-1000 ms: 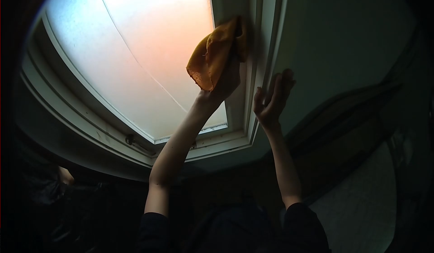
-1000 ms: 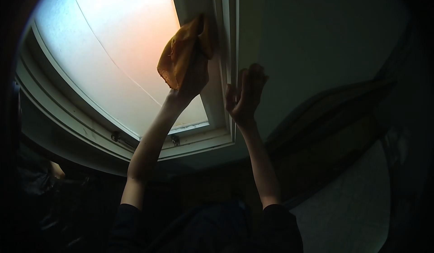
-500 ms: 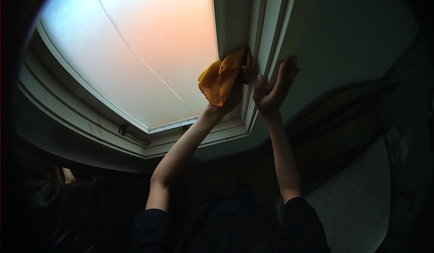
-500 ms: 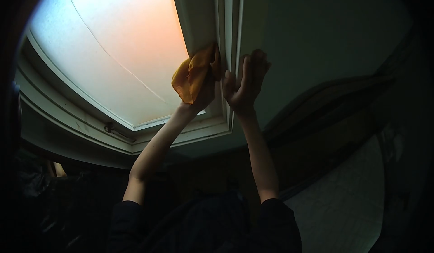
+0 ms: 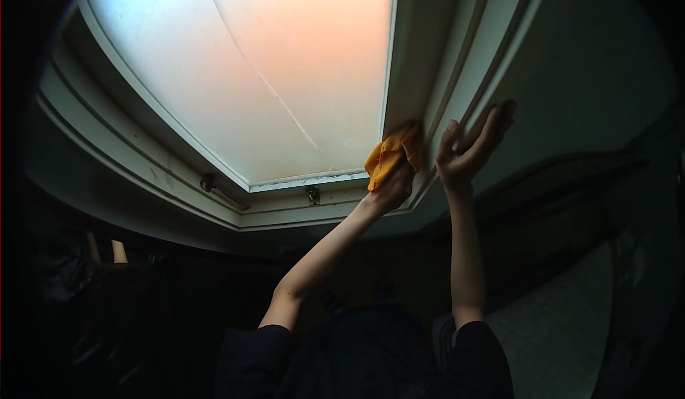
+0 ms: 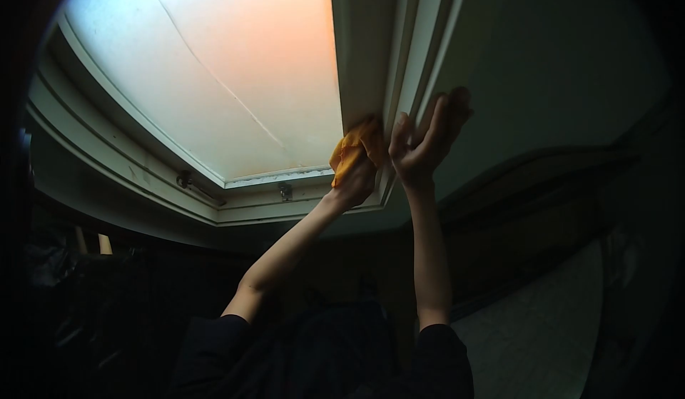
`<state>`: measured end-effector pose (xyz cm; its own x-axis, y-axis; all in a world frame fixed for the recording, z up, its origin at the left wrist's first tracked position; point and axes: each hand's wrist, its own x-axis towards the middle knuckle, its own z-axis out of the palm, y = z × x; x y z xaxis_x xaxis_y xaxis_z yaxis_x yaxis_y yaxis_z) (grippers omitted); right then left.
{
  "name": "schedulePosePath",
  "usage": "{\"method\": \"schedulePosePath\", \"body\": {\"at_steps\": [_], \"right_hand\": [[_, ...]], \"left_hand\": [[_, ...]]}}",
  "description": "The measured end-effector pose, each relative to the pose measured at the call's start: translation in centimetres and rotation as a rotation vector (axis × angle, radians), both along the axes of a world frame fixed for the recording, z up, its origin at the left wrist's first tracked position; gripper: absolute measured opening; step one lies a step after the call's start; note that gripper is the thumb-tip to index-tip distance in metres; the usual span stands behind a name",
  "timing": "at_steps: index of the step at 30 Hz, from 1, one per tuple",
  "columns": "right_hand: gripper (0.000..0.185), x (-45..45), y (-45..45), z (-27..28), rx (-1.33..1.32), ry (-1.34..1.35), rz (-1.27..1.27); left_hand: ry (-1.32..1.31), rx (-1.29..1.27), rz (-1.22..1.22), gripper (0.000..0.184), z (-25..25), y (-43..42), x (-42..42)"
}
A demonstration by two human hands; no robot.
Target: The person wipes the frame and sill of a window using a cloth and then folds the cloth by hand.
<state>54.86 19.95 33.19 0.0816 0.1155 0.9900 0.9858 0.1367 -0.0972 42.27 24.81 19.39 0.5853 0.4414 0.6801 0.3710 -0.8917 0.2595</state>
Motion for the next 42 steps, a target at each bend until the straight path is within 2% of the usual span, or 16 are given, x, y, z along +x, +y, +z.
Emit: {"method": "schedulePosePath", "body": {"at_steps": [4, 5, 9, 13, 16, 20, 22, 23, 24, 25, 31, 33, 34, 39, 41, 42], "right_hand": [[0.066, 0.1, -0.1, 0.1, 0.004, -0.004, -0.010], [0.066, 0.1, 0.0, 0.2, -0.001, -0.005, -0.012], [0.064, 0.4, -0.1, 0.0, -0.006, 0.000, -0.039], [0.065, 0.5, -0.5, -0.4, 0.022, -0.048, -0.039], [0.063, 0.4, -0.1, 0.2, 0.006, -0.038, -0.044], [0.061, 0.2, 0.0, -0.2, 0.003, -0.010, -0.027], [0.061, 0.3, -0.3, 0.1, -0.002, -0.002, -0.005], [0.061, 0.3, -0.3, 0.1, -0.017, -0.005, -0.004], [0.062, 0.2, -0.3, 0.1, 0.000, -0.010, -0.018], [0.062, 0.1, -0.2, -0.1, 0.021, -0.013, -0.032], [0.063, 0.4, -0.1, -0.5, 0.023, 0.026, 0.011], [0.064, 0.4, 0.1, -0.5, 0.020, 0.037, 0.021], [0.064, 0.4, 0.0, -0.4, 0.023, 0.030, 0.006], [0.064, -0.1, -0.4, -0.5, -0.032, 0.024, 0.035], [0.064, 0.3, 0.0, 0.3, 0.045, -0.018, -0.003], [0.064, 0.3, 0.0, 0.4, 0.028, -0.002, 0.002]], "left_hand": [[-0.155, -0.020, -0.017, 0.036, -2.8, 1.7, -0.4], [-0.258, -0.381, -0.130, 0.035, -4.4, 1.9, -0.1], [-0.240, -0.197, -0.022, 0.042, -2.9, 0.4, -0.7], [-0.257, 0.014, 0.121, 0.046, 7.5, 0.5, -0.5], [-0.685, 0.324, 0.116, 0.038, 24.9, 0.3, 0.6], [-0.969, 0.205, -0.447, 0.027, 42.9, 4.1, 3.1], [-0.850, 0.606, -0.328, 0.020, 49.5, 6.3, 2.2], [-0.899, 0.436, -0.973, 0.018, 54.4, 7.2, 2.2], [-1.035, 0.555, -0.737, 0.021, 55.9, 6.3, 1.7], [-0.912, 1.153, 0.121, 0.014, 56.1, 7.0, 1.8], [-0.578, 1.138, -0.148, 0.018, 54.5, 7.1, 2.0], [-0.248, 0.557, -0.457, 0.018, 54.5, 4.0, -1.2], [-0.820, 0.338, -0.726, 0.023, 51.9, 2.9, 0.0], [-0.552, 1.068, 0.269, 0.036, 46.5, 7.6, 4.0], [-0.614, -0.022, -0.735, 0.043, 46.3, 5.1, 1.2], [-0.606, -0.042, -0.724, 0.043, 45.6, 6.0, 1.0]]}}
